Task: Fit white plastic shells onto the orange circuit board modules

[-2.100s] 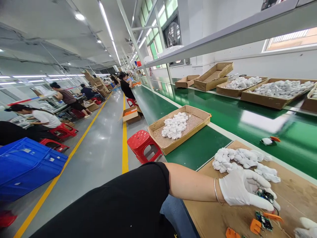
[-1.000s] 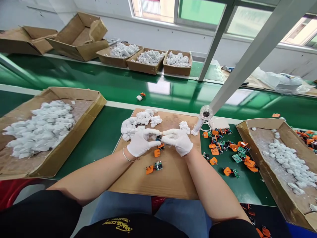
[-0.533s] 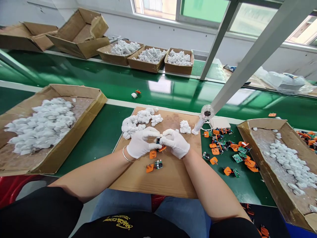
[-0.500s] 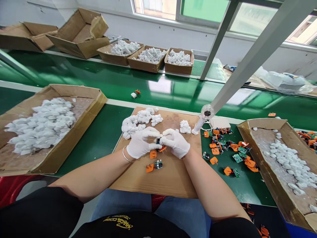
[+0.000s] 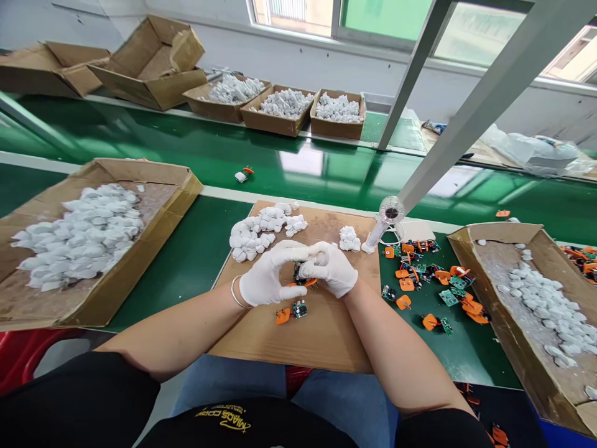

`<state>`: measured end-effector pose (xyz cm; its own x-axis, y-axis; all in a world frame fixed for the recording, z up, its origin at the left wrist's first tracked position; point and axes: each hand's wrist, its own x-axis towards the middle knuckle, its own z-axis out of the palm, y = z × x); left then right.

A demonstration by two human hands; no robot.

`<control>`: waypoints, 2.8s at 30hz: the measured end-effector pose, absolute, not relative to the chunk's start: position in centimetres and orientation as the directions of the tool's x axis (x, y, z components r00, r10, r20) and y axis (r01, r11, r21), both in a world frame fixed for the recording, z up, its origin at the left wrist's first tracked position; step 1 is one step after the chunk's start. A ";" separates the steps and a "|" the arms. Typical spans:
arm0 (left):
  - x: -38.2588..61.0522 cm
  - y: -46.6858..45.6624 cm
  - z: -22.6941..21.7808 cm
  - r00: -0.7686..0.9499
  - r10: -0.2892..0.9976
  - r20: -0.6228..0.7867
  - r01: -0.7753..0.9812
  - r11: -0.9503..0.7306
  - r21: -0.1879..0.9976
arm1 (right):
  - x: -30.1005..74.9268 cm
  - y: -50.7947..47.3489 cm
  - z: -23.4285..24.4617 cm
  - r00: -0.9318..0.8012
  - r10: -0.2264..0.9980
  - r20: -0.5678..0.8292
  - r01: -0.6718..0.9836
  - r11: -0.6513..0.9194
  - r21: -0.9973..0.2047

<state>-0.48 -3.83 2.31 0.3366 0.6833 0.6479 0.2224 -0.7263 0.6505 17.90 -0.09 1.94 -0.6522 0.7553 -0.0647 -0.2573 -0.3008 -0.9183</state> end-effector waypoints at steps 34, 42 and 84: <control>-0.7 -4.0 2.0 0.281 0.687 0.671 0.333 -0.725 0.603 | 17.4 -1.5 1.8 -0.701 0.711 -0.056 -0.341 -0.404 -0.849; -0.8 -3.9 1.7 0.299 0.637 0.710 0.324 -0.768 0.553 | 17.5 -1.5 1.6 -0.688 0.724 -0.049 -0.350 -0.390 -0.852; -0.4 -4.8 2.6 0.418 0.547 0.726 0.480 -0.811 0.335 | 17.2 -2.2 2.0 -0.690 0.712 -0.130 -0.046 -0.223 -0.974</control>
